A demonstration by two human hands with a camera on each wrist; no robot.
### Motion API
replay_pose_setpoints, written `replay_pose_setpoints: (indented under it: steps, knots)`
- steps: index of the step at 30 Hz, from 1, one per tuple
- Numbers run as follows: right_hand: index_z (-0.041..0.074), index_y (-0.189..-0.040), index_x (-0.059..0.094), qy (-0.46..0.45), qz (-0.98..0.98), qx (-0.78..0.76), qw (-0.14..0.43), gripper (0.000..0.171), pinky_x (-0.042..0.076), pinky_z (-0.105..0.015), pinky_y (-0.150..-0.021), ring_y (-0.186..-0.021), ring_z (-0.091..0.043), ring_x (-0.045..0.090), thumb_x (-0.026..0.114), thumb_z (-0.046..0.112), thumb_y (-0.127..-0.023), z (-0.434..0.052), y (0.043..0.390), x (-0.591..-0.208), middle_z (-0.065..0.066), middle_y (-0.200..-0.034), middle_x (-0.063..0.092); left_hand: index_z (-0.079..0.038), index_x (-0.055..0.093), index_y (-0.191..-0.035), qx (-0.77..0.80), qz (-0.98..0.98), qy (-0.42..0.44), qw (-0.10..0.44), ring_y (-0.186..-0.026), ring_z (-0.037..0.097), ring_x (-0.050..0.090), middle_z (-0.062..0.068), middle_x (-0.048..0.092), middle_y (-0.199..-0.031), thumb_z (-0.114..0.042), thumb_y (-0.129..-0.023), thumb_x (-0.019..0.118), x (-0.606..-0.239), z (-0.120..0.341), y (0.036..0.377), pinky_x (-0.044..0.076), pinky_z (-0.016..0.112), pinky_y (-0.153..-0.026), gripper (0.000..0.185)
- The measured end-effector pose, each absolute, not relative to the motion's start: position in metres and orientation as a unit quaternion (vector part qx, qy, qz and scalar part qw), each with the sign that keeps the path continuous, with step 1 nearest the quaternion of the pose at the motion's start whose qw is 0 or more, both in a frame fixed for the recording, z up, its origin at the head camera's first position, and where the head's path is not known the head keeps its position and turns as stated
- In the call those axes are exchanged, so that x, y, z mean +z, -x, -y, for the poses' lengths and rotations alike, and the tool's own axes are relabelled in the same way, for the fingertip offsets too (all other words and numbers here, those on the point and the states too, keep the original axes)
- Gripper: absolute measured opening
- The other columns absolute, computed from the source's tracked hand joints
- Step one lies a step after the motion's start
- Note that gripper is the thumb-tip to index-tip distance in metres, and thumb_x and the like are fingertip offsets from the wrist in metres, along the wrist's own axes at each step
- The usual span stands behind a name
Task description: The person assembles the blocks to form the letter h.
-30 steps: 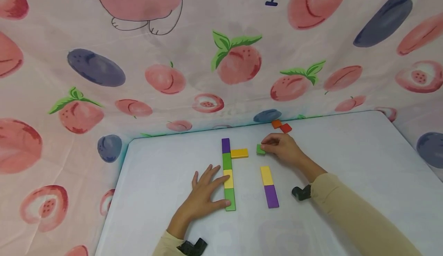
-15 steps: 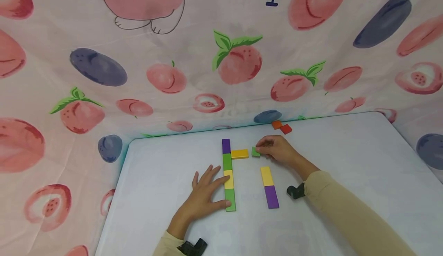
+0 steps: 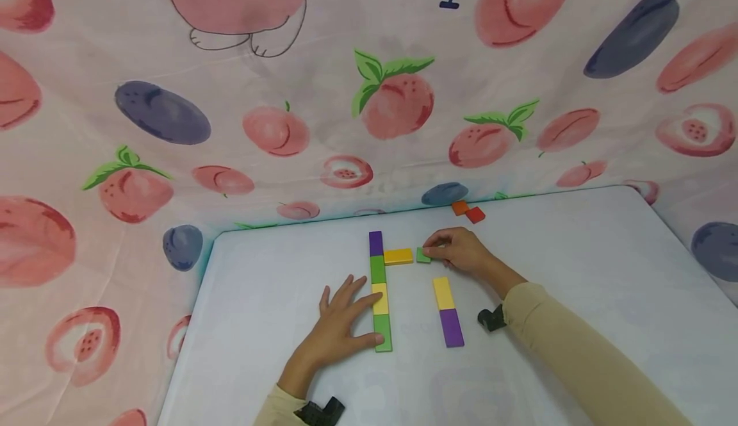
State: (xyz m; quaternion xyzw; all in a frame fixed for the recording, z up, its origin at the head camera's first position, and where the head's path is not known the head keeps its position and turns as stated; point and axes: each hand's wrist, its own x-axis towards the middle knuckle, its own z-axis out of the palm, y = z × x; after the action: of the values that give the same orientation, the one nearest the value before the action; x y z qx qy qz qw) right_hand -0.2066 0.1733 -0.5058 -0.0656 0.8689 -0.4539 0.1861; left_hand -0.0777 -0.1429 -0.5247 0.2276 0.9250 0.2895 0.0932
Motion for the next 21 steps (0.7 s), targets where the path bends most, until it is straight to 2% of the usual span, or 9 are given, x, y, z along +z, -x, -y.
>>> replay_pose_setpoints:
  steps: [12,21]
  knots:
    - [0.021,-0.105,0.079,0.068,-0.868,-0.456,0.185,0.021,0.055,-0.030,-0.062,-0.064,-0.020,0.064,0.078,0.036,-0.091,-0.1748,0.2090,-0.5127,-0.002,-0.095,0.073,-0.035,0.050,-0.151,0.286,-0.926,-0.228,0.093,-0.161,0.028,0.007,0.001,0.025,-0.170,-0.065,-0.086,0.070,-0.5263,0.1427,0.0783,-0.005,0.069,-0.121,0.075]
    - [0.020,-0.109,0.078,0.061,-0.863,-0.463,0.193,0.023,0.056,-0.028,-0.062,-0.069,-0.019,0.066,0.077,0.035,-0.092,-0.1750,0.2077,-0.5091,-0.002,-0.104,0.074,-0.035,0.051,-0.150,0.289,-0.926,-0.225,0.091,-0.161,0.028,0.008,0.001,0.026,-0.170,-0.063,-0.086,0.072,-0.5254,0.1427,0.0778,-0.005,0.068,-0.121,0.074]
